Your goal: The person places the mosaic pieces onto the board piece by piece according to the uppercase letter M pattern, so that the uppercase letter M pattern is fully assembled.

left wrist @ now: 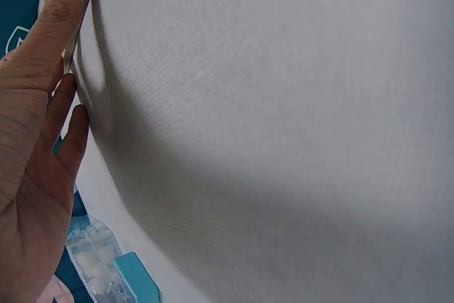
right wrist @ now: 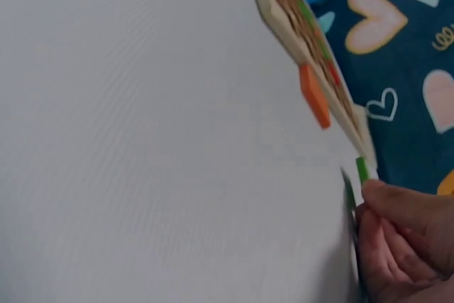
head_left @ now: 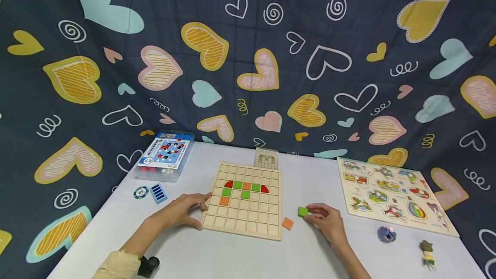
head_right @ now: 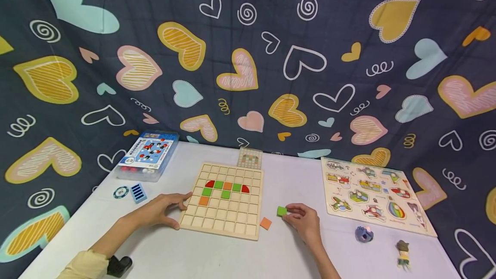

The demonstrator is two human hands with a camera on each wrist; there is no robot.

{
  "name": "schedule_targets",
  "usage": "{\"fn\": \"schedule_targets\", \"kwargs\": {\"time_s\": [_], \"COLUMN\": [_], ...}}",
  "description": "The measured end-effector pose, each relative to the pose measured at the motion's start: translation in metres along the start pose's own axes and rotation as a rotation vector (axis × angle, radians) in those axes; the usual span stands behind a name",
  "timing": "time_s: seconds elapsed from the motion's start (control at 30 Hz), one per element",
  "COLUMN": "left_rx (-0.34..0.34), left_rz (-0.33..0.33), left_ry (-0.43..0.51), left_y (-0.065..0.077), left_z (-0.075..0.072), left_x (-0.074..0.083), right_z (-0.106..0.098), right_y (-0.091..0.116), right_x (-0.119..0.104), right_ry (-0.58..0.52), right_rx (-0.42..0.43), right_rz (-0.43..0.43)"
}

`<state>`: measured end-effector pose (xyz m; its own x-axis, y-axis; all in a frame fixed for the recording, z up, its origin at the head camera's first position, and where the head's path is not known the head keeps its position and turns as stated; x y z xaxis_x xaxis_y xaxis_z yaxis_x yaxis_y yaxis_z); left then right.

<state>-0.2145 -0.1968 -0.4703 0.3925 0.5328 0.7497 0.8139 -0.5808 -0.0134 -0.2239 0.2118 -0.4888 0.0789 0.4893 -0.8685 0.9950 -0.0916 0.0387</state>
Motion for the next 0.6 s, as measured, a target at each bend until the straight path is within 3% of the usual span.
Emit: {"fn": "schedule_targets", "kwargs": {"time_s": [0.23, 0.6], "left_rx": [-0.002, 0.011], "left_rz": [0.000, 0.019], "left_ry": [0.002, 0.008], "left_y": [-0.001, -0.001], "left_z": [0.001, 0.000], "left_x": [0.000, -0.002], "right_z": [0.012, 0.039], "right_y": [-0.002, -0.009], "right_x": [-0.008, -0.032], "right_ry": [-0.005, 0.029], "right_rx": [0.011, 0.024], "right_rz": [0.022, -0.067]}}
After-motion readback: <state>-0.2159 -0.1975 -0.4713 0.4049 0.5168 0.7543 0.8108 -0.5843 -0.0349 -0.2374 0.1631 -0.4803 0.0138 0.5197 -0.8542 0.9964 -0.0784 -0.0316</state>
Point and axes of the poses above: each hand's wrist, its own y-axis away from the middle knuckle, its own z-axis out of the palm, x = y × z, the point moved 6 cm from there along -y, towards the middle knuckle, and after that the axes turned 8 degrees about y, right-handed, at the moved point
